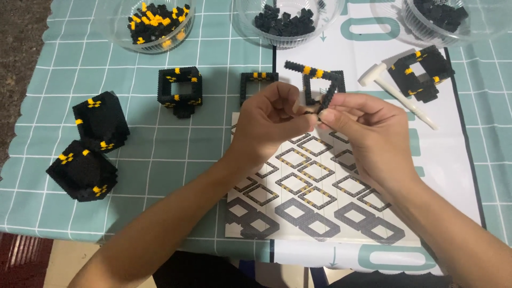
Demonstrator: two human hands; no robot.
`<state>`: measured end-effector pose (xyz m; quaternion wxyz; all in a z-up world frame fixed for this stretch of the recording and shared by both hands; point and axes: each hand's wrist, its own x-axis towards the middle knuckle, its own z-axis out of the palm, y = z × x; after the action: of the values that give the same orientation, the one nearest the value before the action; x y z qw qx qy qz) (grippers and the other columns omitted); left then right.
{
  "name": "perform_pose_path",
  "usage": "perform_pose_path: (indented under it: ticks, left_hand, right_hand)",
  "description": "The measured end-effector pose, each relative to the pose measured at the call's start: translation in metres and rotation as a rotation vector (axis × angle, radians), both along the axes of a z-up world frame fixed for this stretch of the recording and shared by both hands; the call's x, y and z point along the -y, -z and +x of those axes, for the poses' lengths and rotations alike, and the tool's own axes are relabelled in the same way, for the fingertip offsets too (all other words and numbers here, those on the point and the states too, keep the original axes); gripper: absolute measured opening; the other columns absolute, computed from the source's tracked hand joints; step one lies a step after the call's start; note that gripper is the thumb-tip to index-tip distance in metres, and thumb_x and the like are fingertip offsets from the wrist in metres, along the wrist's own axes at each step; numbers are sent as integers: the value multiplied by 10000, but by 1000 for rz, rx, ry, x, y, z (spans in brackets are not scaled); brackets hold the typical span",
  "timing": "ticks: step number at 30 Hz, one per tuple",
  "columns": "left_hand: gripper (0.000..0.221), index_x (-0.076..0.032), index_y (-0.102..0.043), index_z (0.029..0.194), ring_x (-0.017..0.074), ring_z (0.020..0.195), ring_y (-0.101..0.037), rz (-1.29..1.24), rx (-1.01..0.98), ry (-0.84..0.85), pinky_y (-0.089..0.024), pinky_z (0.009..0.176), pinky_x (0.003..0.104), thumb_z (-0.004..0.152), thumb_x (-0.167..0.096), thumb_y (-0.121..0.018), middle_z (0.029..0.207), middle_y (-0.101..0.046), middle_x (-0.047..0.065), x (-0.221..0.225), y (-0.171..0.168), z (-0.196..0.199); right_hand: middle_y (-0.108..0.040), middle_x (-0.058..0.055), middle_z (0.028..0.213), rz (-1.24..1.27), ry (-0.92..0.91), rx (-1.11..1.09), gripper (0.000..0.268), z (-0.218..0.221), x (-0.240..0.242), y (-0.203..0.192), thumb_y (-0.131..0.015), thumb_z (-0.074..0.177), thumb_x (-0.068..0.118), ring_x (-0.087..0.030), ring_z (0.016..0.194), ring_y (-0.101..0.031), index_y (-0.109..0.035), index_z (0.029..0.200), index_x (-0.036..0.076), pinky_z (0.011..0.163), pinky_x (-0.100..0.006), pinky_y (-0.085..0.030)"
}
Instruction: Assembling a patterned frame by snapping small interlocking plastic blocks together on a table.
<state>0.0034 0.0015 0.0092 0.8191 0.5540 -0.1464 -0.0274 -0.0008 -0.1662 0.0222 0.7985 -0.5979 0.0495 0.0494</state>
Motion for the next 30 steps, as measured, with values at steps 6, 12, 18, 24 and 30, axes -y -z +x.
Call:
perform_pose_path:
  ticks: [6, 12, 18, 24, 30]
  left_hand:
    - [209, -110, -595, 947, 82, 784, -591, 18, 1, -6, -546, 761, 209, 789, -80, -729, 852, -618, -7, 0, -2, 2]
    - [359, -84, -555, 1085, 175, 921, -667, -7, -54, 5, -555, 914, 318, 779, -85, -741, 979, -684, 61, 4, -2, 2]
    - [378, -76, -546, 1075, 143, 862, -660, -50, -98, -21, -565, 854, 313, 758, -79, -753, 860, -670, 26, 7, 4, 3]
    - [451, -53, -537, 1096, 173, 878, -651, -89, -223, -53, -562, 841, 306, 710, -89, -766, 865, -670, 73, 10, 8, 4]
    - [492, -21, -529, 1076, 161, 822, -643, -138, -288, -85, -560, 803, 307, 661, -93, -783, 823, -679, 74, 12, 8, 4]
  right_hand:
    - [-677, -105, 758, -98, -3, 126, 192, 6, 4, 0, -713, 777, -9, -158, 678, -661, -663, 957, 35, 724, -252, -574]
    - [-651, -105, 716, 18, 27, -97, 160, 16, 9, 0, -686, 801, 27, -179, 602, -610, -654, 957, 41, 693, -265, -564]
    - [-674, -60, 794, 35, -21, -187, 158, 19, 11, 7, -702, 781, 53, -190, 636, -646, -676, 935, 68, 725, -254, -574]
    - [-674, -62, 775, 56, -63, -164, 135, 19, 11, 12, -698, 792, 53, -165, 707, -653, -671, 922, 78, 738, -260, -571]
    - [-660, -73, 755, 62, -76, -137, 135, 18, 11, 16, -676, 820, 39, -180, 735, -671, -662, 951, 67, 750, -264, -585]
